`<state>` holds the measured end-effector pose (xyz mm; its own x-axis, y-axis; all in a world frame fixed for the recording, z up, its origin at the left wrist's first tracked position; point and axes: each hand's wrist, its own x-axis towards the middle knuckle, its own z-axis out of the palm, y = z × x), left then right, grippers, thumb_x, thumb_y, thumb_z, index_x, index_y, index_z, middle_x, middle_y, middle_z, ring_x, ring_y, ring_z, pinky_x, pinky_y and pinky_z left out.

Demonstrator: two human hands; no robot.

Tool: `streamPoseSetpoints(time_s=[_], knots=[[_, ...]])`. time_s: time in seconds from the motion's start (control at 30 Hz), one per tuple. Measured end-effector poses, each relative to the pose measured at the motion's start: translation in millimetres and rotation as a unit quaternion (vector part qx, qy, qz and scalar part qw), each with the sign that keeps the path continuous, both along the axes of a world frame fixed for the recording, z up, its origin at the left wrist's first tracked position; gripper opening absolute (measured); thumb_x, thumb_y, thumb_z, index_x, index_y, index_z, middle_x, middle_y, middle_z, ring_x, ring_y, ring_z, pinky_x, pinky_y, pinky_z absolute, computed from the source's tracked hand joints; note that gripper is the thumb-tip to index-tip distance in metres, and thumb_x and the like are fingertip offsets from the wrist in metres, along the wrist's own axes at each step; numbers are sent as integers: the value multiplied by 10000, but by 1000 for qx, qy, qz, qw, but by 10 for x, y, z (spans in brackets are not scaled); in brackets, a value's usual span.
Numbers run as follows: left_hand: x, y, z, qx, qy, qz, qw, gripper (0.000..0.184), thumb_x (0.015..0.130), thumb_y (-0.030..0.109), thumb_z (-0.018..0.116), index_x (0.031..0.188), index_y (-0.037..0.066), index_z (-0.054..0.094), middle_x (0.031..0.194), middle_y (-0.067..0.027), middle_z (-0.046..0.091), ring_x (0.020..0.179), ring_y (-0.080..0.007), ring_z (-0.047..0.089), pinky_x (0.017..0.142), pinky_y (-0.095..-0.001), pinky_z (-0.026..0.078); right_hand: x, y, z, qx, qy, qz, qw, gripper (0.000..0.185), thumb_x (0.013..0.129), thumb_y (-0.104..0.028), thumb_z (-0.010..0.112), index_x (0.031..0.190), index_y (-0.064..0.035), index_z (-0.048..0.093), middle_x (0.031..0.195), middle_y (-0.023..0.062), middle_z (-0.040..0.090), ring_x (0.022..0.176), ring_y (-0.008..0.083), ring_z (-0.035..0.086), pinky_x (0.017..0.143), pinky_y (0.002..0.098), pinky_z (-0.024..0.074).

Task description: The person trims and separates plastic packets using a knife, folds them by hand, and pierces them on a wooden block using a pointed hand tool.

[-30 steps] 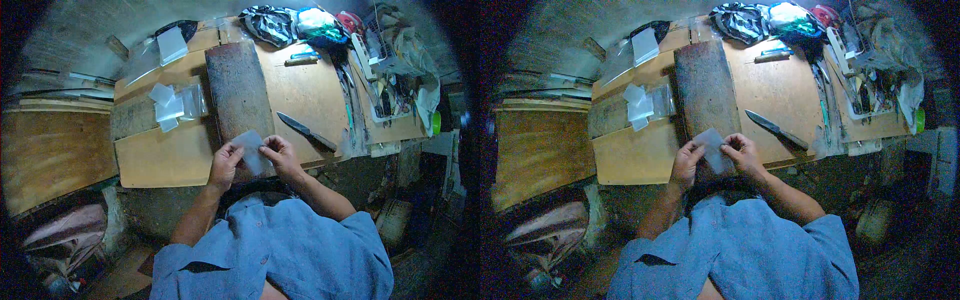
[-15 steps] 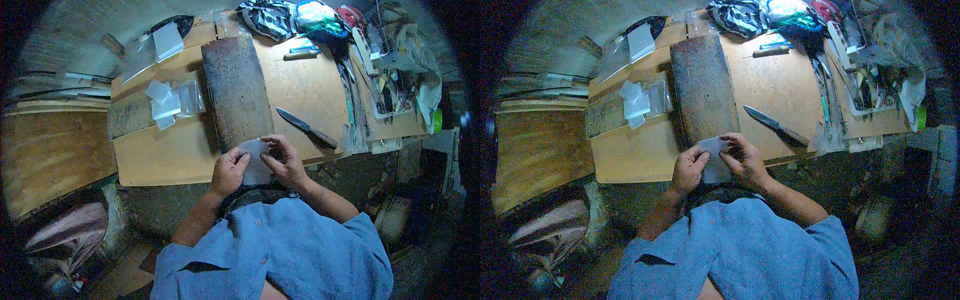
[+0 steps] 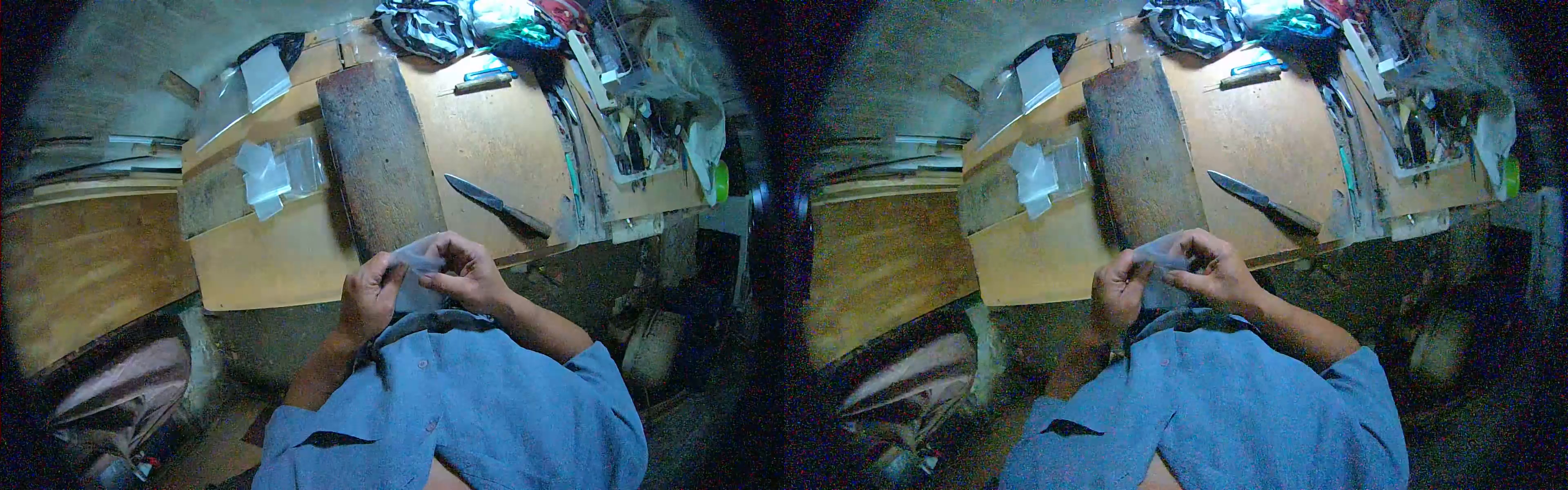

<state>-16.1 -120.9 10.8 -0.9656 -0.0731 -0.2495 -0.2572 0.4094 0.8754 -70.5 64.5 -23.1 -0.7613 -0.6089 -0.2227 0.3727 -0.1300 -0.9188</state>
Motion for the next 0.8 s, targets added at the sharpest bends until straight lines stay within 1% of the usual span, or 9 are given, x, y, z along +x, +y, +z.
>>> streamPoseSetpoints(time_s=[0.07, 0.27, 0.33, 0.37, 0.43, 0.47, 0.53, 0.7, 0.8], knots=[[-4, 18, 61, -33, -14, -1, 999, 139, 887, 162, 562, 858, 26, 572, 720, -167, 563, 647, -268, 577, 583, -347, 434, -13, 34, 8, 49, 82, 27, 995, 326, 742, -79, 738, 1020, -35, 573, 986, 49, 585, 930, 141, 553, 790, 284, 457], [19, 101, 26, -29, 89, 1, 996, 113, 888, 137, 564, 919, 36, 604, 738, -168, 578, 638, -299, 590, 584, -365, 451, -51, -41, 238, 16, 133, -32, 991, 283, 746, -73, 725, 992, -21, 595, 1023, 87, 597, 978, 190, 567, 835, 298, 449], [37, 97, -8, 4, 53, -18, 998, 147, 891, 111, 561, 994, 27, 624, 826, -118, 655, 755, -169, 614, 680, -311, 467, -68, -23, 210, 25, 137, -21, 990, 264, 756, -69, 716, 987, -19, 600, 1019, 86, 603, 975, 183, 572, 835, 299, 452], [32, 117, 4, 3, 53, -18, 998, 147, 891, 111, 561, 994, 27, 624, 826, -118, 655, 755, -169, 614, 680, -311, 467, -74, -12, 195, 35, 140, -10, 989, 245, 765, -65, 706, 983, -17, 605, 1014, 86, 610, 971, 177, 576, 835, 299, 455], [16, 168, 62, 16, 84, 8, 996, 130, 882, 123, 569, 962, 33, 619, 789, -178, 605, 685, -292, 616, 612, -346, 469, -73, 22, 180, 29, 97, -4, 995, 225, 776, -51, 693, 978, -13, 604, 997, 79, 619, 950, 162, 580, 826, 292, 459], [20, 173, 87, 13, 85, 10, 996, 130, 882, 123, 569, 962, 33, 619, 789, -178, 605, 685, -292, 616, 612, -346, 469, -74, 31, 181, 25, 54, 1, 998, 205, 786, -38, 680, 973, -9, 603, 979, 73, 627, 928, 148, 583, 817, 286, 463], [29, 178, 128, -1, 27, 13, 1000, 140, 882, 119, 569, 973, 28, 623, 802, -165, 625, 712, -233, 632, 636, -328, 474, -91, 40, 209, 15, 41, -1, 999, 186, 795, -27, 669, 968, -6, 603, 968, 67, 631, 911, 131, 581, 800, 273, 468], [14, 269, 186, 34, 51, 51, 997, 143, 887, 114, 565, 979, 21, 623, 800, -116, 645, 728, -143, 594, 654, -305, 467, -109, 61, 263, 8, 16, -26, 999, 135, 809, -7, 654, 934, -3, 602, 887, 39, 619, 824, 79, 564, 708, 229, 472], [24, 327, 192, 52, 35, 84, 994, 135, 899, 110, 556, 979, 21, 619, 803, -74, 642, 722, -107, 551, 658, -280, 455, -96, 63, 193, -22, 60, -52, 997, 194, 814, -4, 650, 990, -10, 570, 843, 19, 587, 759, 51, 536, 638, 212, 453]])
